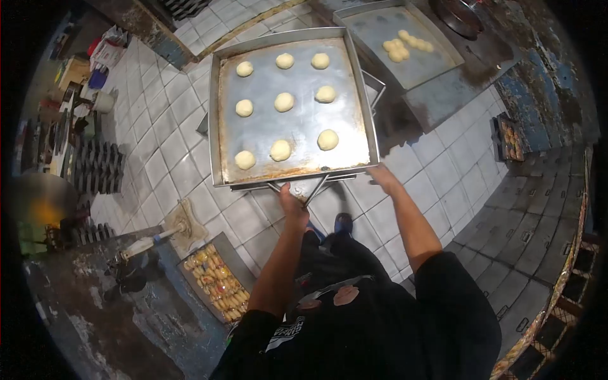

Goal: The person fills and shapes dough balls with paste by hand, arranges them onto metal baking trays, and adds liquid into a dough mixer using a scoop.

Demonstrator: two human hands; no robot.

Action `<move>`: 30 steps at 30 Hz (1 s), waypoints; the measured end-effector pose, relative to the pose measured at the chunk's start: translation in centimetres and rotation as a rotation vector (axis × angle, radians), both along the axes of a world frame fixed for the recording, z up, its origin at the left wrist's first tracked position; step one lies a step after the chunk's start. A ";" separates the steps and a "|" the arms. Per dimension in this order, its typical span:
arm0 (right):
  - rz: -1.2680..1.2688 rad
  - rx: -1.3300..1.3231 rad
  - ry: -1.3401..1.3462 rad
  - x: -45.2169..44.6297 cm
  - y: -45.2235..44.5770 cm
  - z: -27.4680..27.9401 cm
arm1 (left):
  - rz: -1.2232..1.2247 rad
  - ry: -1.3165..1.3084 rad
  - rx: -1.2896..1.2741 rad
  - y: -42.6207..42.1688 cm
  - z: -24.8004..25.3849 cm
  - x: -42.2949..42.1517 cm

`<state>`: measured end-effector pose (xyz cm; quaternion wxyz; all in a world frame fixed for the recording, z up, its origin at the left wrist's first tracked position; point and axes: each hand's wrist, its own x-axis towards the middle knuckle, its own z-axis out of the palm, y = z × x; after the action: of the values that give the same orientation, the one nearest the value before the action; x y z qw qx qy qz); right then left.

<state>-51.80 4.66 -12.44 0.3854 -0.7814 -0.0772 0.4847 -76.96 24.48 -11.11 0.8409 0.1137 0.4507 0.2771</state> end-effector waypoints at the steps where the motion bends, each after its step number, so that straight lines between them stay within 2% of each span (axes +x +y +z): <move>1: -0.210 0.139 0.024 0.1 -0.8 1.5 | -0.026 0.015 0.009 -0.1 0.2 -0.4; 2: -0.406 0.287 0.048 0.1 -0.5 4.3 | -0.052 0.031 0.018 -0.3 0.5 -0.9; 4: -0.619 0.506 -0.069 -0.2 2.2 11.4 | -0.046 0.059 0.114 0.0 1.5 -1.0; 5: -0.588 0.514 -0.066 -0.8 3.3 12.5 | -0.083 0.124 0.101 0.2 2.3 -1.0; 6: -0.368 0.456 -0.300 -1.4 4.5 13.5 | -0.114 0.178 0.127 0.1 0.4 -1.5; 7: -0.148 0.394 -0.537 -2.2 5.7 14.2 | -0.205 0.255 0.132 0.3 0.8 -1.7; 10: -0.071 0.424 -0.590 -1.6 6.2 13.0 | -0.557 0.396 0.182 1.5 3.3 -3.1; 12: -0.084 0.425 -0.553 -1.4 6.2 12.8 | -0.862 0.296 0.218 4.7 7.4 -6.6; 13: -0.077 0.348 -0.611 -1.4 6.7 13.5 | -0.974 0.191 0.275 6.8 6.4 -9.6; 14: -0.076 0.268 -0.662 -2.1 7.0 14.5 | -1.108 0.103 0.301 10.2 8.2 -12.3; 16: -0.129 0.121 -0.769 -2.9 8.7 17.0 | -1.192 0.090 0.451 16.6 5.2 -18.8; 18: -0.358 0.040 -1.029 -2.5 11.8 17.7 | -1.080 0.302 0.564 23.6 3.4 -26.7; 20: -0.647 0.149 -1.206 -3.9 19.7 18.2 | -0.802 0.485 0.576 30.6 0.6 -34.4; 21: -0.636 0.186 -1.193 -5.0 25.0 19.1 | -0.770 0.504 0.590 35.0 2.8 -36.6; 23: -0.192 0.033 -1.614 -8.5 35.1 23.1 | -0.682 0.539 0.503 44.3 8.8 -39.2; 24: -0.209 0.047 -1.608 -10.8 40.4 25.7 | -0.679 0.550 0.521 49.0 9.3 -40.0; 26: 0.047 0.237 -1.472 -14.7 51.0 30.1 | -0.426 0.518 0.636 57.8 8.9 -40.6; 27: 0.034 0.250 -1.472 -16.1 55.6 30.7 | -0.423 0.523 0.651 61.6 9.2 -40.5; 29: 0.236 0.332 -1.248 -18.1 65.3 31.0 | -0.187 0.515 0.643 70.3 10.4 -39.7; 30: 0.322 0.321 -1.341 -17.2 69.5 28.6 | -0.201 0.499 0.630 74.5 9.9 -39.5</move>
<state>-68.98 74.12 16.14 0.2887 -0.8238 -0.4832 -0.0676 -116.51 99.02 -1.20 0.6529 0.4726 0.5206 0.2817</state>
